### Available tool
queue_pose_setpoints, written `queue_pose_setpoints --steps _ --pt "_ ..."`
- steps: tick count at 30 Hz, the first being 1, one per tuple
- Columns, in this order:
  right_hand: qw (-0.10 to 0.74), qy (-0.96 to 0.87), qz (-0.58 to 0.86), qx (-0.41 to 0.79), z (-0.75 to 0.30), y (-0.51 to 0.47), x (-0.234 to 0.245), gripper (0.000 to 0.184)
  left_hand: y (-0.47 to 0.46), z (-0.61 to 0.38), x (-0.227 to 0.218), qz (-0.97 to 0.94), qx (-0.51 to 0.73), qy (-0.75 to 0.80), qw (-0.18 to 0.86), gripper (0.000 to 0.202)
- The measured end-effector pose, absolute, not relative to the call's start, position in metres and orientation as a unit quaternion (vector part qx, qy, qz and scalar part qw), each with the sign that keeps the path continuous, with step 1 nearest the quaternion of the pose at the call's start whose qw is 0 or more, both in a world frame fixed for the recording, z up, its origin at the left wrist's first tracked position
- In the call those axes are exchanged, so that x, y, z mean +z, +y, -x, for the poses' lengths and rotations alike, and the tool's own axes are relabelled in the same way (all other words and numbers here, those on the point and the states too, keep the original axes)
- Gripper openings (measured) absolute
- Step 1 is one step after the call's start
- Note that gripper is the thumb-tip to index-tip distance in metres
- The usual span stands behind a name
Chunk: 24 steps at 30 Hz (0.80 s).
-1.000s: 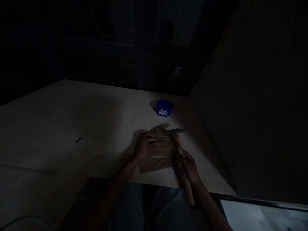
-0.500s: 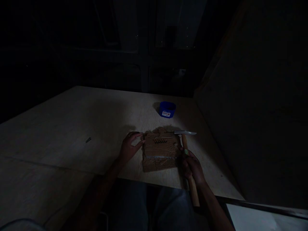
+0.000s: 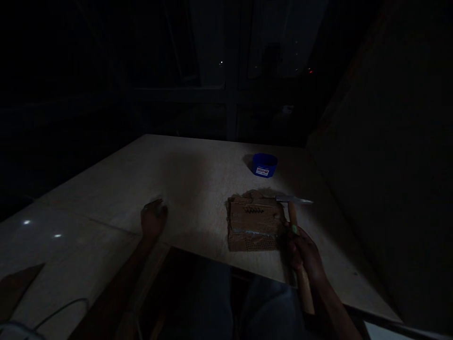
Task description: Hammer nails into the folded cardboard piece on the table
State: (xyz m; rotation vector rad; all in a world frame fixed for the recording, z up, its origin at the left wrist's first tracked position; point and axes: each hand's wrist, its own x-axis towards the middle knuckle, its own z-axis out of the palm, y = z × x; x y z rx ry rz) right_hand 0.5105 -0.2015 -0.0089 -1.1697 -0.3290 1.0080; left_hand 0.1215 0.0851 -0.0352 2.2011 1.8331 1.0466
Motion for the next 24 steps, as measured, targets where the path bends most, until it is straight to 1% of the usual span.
queue_pose_setpoints --steps 4,11,17,22,24 --pt "0.698 -0.144 0.534 0.455 -0.509 -0.203 -0.005 0.053 0.089 -0.107 -0.037 -0.739 0.294 0.605 0.021 0.039" --pt "0.689 -0.141 0.552 0.447 -0.51 -0.204 -0.005 0.057 0.104 -0.098 -0.042 -0.739 0.267 0.618 0.022 0.04" --pt "0.692 -0.131 0.541 0.459 -0.512 -0.203 -0.008 0.058 0.118 -0.094 -0.037 -0.752 0.253 0.608 0.029 0.034" --pt "0.692 -0.133 0.545 0.455 -0.512 -0.203 -0.006 0.056 0.128 -0.092 -0.029 -0.764 0.22 0.605 0.037 0.03" --pt "0.694 -0.136 0.539 0.458 -0.511 -0.202 -0.006 0.055 0.133 -0.092 -0.025 -0.768 0.204 0.606 0.04 0.025"
